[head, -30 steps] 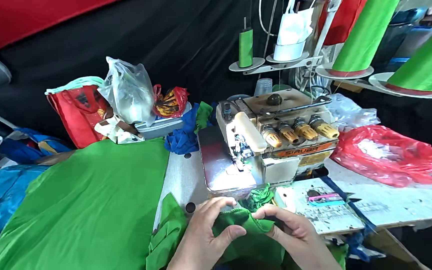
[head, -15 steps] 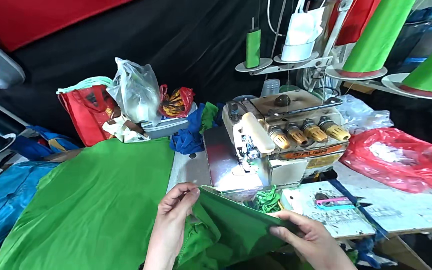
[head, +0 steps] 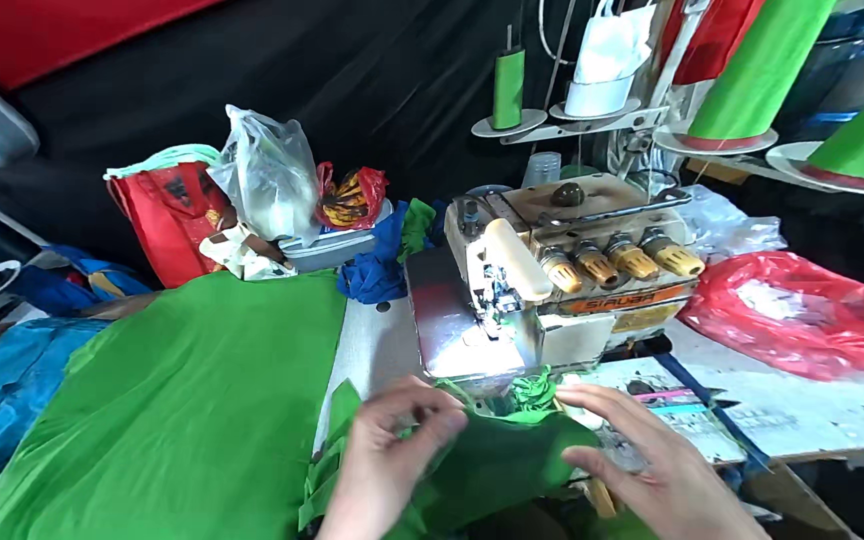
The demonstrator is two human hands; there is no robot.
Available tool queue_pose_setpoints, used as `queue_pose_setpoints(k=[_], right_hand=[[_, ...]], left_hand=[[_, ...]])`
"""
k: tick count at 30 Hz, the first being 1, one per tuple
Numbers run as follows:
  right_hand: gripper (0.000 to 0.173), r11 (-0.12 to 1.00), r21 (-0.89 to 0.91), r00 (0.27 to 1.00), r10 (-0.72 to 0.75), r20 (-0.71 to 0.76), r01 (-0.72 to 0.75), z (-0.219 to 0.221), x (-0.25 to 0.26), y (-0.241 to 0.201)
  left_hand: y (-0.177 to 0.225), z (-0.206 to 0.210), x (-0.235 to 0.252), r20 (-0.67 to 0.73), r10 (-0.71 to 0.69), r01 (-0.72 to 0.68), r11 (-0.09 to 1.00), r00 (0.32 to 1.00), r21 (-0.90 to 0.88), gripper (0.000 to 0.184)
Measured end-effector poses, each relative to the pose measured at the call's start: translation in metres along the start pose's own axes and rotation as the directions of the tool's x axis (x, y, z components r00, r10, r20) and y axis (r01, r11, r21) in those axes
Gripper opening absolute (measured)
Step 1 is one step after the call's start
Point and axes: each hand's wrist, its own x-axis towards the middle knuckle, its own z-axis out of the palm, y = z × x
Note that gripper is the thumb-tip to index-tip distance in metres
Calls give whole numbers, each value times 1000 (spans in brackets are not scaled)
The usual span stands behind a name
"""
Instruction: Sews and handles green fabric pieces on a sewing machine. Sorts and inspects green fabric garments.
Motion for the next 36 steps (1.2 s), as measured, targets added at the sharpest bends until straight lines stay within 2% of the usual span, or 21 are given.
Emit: queue_pose_setpoints(k=[2,3,5,7,9,12,15,25,29,32,34,36], right_hand=[[56,992,94,996,-86,-22,87,7,9,-14],[54,977,185,994,-107,-27,110,13,13,-22],[36,942,317,992,-91,-82,113,27,16,-33],[18,915,399,990,-7,-140,63,33,15,-36],[9,857,515,982,120,-149,-26,32,15,-32],[10,775,626,963,229,-145,-90,31,13,-15],[12,732,667,949,291,-121,-140,34,10,-7],[13,717,678,945,311,-101,-164,38,9,-4],[13,722,672,944,312,-106,-163,38,7,0],[13,715,680,941,319,-109,-164,38,8,1],[12,705,689,939,327,-107,-167,38,9,1],[11,713,683,941,318,-114,-158,39,10,1]], left_hand=[[3,20,1,111,62,-63,998,992,10,14],[4,29,2,141,66,-63,998,988,-20,14],[3,40,2,157,49,-36,996,986,-85,17],[2,38,2,183,24,-15,999,983,-50,27],[-3,27,0,215,-6,-10,998,977,70,33],[-12,6,-7,211,-58,7,972,976,234,25],[-17,-12,-13,183,-113,48,944,977,327,23],[-18,-23,-18,168,-101,51,960,981,277,21],[-18,-32,-23,217,-111,4,898,970,440,23],[-16,-44,-29,201,-129,-26,779,971,627,23],[-14,-56,-36,163,-148,-2,733,975,680,27],[-13,-70,-41,137,-172,34,731,976,681,33]])
